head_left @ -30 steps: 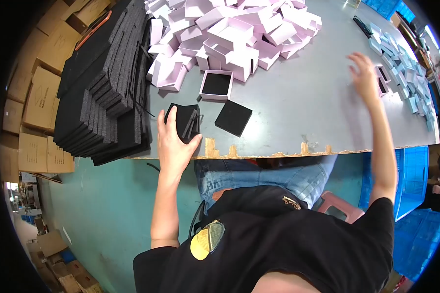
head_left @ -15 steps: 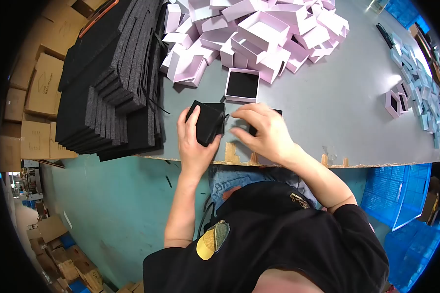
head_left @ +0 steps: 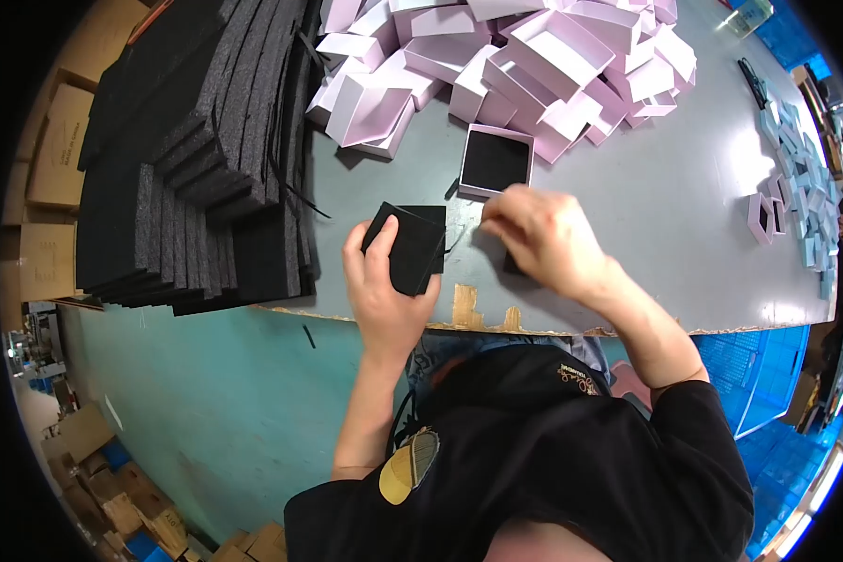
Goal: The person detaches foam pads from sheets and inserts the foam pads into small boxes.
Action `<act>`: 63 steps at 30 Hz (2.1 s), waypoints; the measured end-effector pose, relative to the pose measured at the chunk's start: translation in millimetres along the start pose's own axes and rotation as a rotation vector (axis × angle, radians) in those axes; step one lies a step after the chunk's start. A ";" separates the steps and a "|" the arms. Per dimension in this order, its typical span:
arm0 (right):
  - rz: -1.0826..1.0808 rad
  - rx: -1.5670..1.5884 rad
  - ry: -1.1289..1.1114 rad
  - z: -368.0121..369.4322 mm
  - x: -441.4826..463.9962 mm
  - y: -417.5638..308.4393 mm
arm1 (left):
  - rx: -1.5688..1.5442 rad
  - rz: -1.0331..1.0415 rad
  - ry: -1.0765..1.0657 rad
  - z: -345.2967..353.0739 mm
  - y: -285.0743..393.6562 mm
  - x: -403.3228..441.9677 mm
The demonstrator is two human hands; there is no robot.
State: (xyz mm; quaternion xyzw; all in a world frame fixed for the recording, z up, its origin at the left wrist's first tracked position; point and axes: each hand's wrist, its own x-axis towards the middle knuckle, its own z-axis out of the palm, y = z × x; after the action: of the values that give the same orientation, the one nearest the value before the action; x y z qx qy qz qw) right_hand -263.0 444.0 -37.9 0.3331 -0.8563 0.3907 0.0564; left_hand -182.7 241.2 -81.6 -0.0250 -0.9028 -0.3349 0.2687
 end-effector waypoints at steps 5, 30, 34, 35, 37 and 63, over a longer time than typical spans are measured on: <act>-0.251 -0.099 0.026 -0.2 36.2 -0.3 | -0.100 -0.054 0.001 -5.3 -2.6 0.1; 0.110 0.147 0.052 53.0 -12.2 -32.4 | -0.101 -0.071 0.015 -10.1 -6.5 -8.1; 0.162 -0.007 -0.017 59.5 -13.8 -39.0 | -0.040 -0.045 0.019 -10.6 -2.5 -8.9; 0.157 0.059 -0.017 57.7 -14.1 -39.1 | -0.037 -0.042 0.025 -8.7 -3.2 -9.7; 0.145 0.192 -0.017 49.9 -11.7 -38.7 | -0.038 -0.037 0.028 -8.3 -3.5 -9.6; 0.081 0.227 -0.208 -14.0 103.1 -13.3 | -0.101 -0.065 -0.062 -15.8 -7.1 -11.9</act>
State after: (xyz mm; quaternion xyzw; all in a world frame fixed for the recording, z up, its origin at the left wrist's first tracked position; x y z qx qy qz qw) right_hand -336.7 393.4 16.9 0.3412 -0.8206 0.4503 -0.0865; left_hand -166.7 227.6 -81.8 -0.0196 -0.8930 -0.3875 0.2282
